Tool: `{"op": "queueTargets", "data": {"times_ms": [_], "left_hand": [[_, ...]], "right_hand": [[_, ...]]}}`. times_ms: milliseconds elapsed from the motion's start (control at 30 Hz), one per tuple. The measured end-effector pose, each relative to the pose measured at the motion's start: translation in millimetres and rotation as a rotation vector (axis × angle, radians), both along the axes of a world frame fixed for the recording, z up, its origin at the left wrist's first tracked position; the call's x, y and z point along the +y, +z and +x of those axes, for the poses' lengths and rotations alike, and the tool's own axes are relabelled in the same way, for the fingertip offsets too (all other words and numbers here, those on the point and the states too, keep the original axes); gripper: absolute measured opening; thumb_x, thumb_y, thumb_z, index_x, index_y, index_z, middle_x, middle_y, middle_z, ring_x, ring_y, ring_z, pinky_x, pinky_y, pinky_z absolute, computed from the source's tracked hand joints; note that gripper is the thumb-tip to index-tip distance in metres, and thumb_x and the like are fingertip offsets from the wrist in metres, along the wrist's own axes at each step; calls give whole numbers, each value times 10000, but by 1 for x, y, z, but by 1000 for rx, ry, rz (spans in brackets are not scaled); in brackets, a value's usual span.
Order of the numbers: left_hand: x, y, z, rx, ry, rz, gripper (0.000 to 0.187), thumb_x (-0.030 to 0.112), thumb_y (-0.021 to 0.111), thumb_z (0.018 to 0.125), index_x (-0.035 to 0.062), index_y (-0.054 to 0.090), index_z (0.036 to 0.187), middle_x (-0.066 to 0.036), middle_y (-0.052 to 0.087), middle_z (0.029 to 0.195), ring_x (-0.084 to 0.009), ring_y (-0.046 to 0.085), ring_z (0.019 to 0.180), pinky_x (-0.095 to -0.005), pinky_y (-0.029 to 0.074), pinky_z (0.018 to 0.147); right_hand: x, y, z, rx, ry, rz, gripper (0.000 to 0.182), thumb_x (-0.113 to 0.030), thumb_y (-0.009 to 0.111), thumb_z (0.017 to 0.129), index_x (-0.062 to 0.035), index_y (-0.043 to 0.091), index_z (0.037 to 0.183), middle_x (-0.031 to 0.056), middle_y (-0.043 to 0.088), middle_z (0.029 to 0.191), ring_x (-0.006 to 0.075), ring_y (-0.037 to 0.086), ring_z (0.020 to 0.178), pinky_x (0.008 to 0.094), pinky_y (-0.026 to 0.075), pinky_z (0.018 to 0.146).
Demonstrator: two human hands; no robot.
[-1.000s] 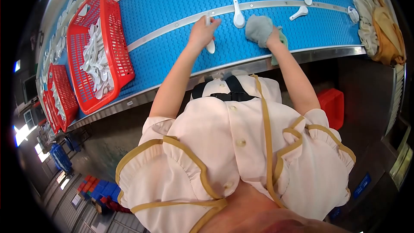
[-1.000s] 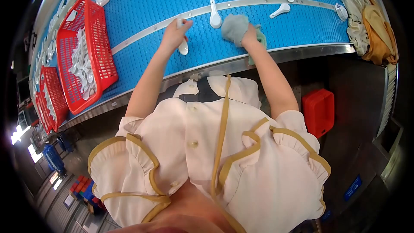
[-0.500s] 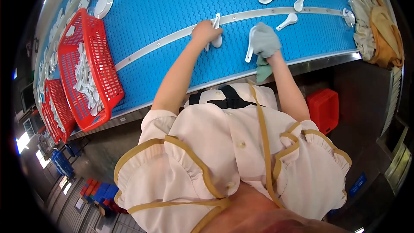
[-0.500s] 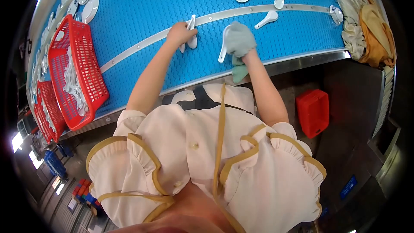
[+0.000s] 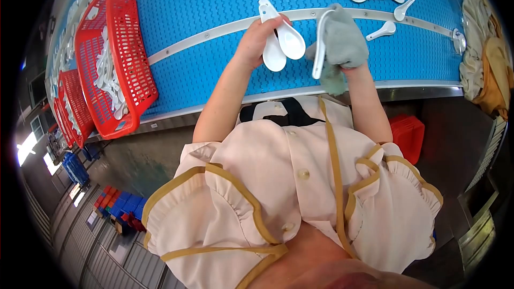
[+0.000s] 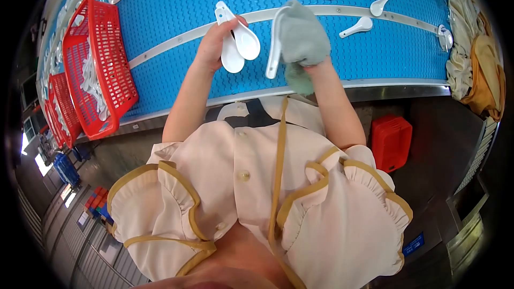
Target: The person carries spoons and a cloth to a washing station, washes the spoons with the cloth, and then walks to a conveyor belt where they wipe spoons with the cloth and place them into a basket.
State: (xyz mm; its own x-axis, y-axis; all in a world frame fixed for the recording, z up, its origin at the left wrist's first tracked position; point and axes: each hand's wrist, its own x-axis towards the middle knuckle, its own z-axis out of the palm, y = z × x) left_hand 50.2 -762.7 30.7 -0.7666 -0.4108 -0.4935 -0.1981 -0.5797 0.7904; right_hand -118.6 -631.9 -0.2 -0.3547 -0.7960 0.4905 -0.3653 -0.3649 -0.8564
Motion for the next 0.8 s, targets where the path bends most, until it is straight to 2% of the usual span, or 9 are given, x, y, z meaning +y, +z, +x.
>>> {"op": "queueTargets", "data": {"times_ms": [100,133,233,300,433,500,633,733,800], "left_hand": [[10,-23,3,173,70,241,331,308,493,828,31,484,1008,-71,557,914,-164,561,809,-305,472,705],[19,-9,-3,-11,113,228,372,334,498,834,31,455,1045,-70,545,978,-165,551,860,-319,477,706],[16,-25,0,15,-128,185,245,199,560,796,49,484,973,-103,578,876,-228,589,805,-338,508,644],[15,-35,7,27,-59,256,223,172,569,783,50,485,950,-111,581,845,-251,596,786,-343,514,618],[13,-39,14,17,134,405,159,139,556,779,63,487,900,-112,579,812,-302,607,764,-349,531,567],[14,-36,11,9,136,408,171,129,555,782,39,478,906,-140,581,836,-313,600,806,-379,530,586],[18,-31,-6,-13,118,356,172,143,549,788,56,487,923,-153,579,888,-307,598,816,-385,526,617],[20,-32,-14,-15,71,315,195,166,548,797,52,485,942,-157,575,914,-297,598,819,-392,520,639],[19,-34,-21,-32,59,289,213,189,551,803,51,483,950,-155,574,924,-290,598,819,-392,518,648]], "right_hand": [[-9,23,29,79,-5,-58,102,-73,561,656,-88,539,755,55,539,769,207,519,636,296,439,583],[-22,45,33,395,-103,203,111,-76,568,632,-88,533,737,57,542,758,213,517,674,300,437,601],[-9,51,14,69,-209,296,140,-89,594,578,-89,525,699,33,508,672,214,498,728,293,432,621],[4,44,-28,515,-249,70,141,-64,598,508,-76,521,626,40,519,655,217,528,694,304,431,598],[45,39,-98,1159,-359,326,162,-245,625,590,-90,598,627,41,570,694,232,538,769,325,450,627],[44,33,-107,1035,-480,1372,207,-280,606,651,-73,615,664,90,595,800,255,554,840,346,448,665],[55,-23,-99,1015,-628,1362,213,-246,539,726,-52,613,681,138,580,938,269,545,920,356,436,718],[57,-63,-97,463,-927,1126,151,-174,513,716,-48,594,731,157,560,980,275,540,907,339,428,741],[50,-26,-97,597,-646,1265,164,-164,541,701,-68,570,831,133,557,977,265,542,898,338,443,720]]}}
